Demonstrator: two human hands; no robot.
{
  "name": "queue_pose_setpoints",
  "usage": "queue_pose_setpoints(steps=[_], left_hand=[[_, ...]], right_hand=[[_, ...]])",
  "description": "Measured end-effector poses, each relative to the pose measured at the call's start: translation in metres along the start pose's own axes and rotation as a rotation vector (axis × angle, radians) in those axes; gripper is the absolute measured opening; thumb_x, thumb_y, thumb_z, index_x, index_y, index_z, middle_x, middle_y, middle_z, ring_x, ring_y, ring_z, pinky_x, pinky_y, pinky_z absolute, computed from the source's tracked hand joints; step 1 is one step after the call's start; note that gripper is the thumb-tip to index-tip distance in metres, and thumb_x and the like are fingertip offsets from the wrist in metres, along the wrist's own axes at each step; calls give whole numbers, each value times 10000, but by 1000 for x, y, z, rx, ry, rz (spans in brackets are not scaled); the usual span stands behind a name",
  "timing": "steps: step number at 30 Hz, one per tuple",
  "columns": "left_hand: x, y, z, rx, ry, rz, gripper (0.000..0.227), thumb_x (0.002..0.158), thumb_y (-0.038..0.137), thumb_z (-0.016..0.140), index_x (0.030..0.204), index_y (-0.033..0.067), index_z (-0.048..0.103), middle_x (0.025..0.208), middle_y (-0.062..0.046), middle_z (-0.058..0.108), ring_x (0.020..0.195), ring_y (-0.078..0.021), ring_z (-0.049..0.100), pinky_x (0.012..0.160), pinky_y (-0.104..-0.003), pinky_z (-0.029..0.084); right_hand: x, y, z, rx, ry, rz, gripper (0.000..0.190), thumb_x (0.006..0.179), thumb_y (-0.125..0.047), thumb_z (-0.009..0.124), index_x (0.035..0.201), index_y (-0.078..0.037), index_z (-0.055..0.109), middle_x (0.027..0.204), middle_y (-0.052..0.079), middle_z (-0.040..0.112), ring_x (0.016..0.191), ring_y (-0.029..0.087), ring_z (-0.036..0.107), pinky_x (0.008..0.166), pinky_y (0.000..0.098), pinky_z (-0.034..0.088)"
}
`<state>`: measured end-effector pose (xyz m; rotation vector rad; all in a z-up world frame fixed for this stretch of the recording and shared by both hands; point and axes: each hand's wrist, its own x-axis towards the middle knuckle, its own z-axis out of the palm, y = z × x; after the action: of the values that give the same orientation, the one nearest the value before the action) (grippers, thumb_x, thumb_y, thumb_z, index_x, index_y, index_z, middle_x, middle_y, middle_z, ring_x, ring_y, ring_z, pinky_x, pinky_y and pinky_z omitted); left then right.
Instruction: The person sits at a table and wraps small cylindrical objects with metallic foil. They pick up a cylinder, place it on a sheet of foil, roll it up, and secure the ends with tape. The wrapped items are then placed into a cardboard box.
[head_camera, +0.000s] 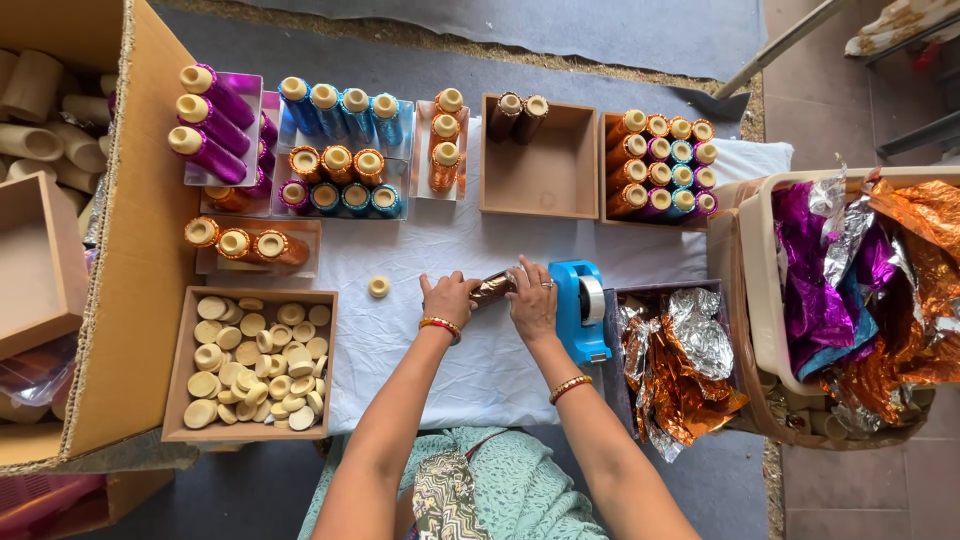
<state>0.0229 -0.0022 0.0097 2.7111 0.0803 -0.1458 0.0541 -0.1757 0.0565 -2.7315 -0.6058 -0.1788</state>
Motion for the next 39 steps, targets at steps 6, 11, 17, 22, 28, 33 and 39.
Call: queue_pose_setpoints(steps=[6,11,17,22,28,33,39], left_hand=[[-7,1,6,-9,-18,-49,429,781,258,833,1179,360,711,1055,37,631,1042,-186,635,1139,-708,235],[-11,4,7,-14,18,-81,421,779,264,833,1168,366,710,1058,44,630,1043,-180,633,1144,-706,240],[-16,10,4,-23,47,-103,445,761,244,843,1167,369,710,1070,46,625,1058,-187,620,1121,-696,262],[-22,15,9,12,80,-109,475,746,230,852,1174,363,694,1076,50,615,1061,-187,612,1134,-683,271],[-21,19,7,23,94,-139,464,745,219,856,1155,355,688,1087,45,609,1080,-193,604,1124,-689,269],[-25,25,5,33,92,-163,465,741,206,856,1149,346,680,1100,47,610,1089,-194,604,1118,-690,274],[-36,38,1,34,156,-173,484,710,190,866,1138,321,680,1096,34,604,1071,-208,599,1115,-675,303]], right_hand=[[-6,17,24,162,-95,-162,600,774,33,710,1354,-103,639,1413,86,622,1326,312,544,1059,442,454],[-15,19,43,399,-70,-36,538,793,70,694,1304,-97,662,1366,87,665,1233,310,633,1025,390,524],[-9,20,38,531,25,45,591,713,86,753,1269,-98,678,1292,99,688,1194,319,655,1027,380,525],[-4,18,20,502,-81,88,647,638,65,822,1244,-119,691,1181,92,713,1071,319,661,964,391,533],[-10,20,24,497,-19,33,609,664,62,818,1233,-117,696,1188,96,719,1089,312,666,959,386,539],[-13,18,27,481,6,49,607,664,54,819,1235,-115,700,1176,104,726,1089,322,662,954,398,532],[-19,15,30,592,35,232,524,716,12,824,1216,-106,723,1119,120,742,1027,277,705,934,376,551]])
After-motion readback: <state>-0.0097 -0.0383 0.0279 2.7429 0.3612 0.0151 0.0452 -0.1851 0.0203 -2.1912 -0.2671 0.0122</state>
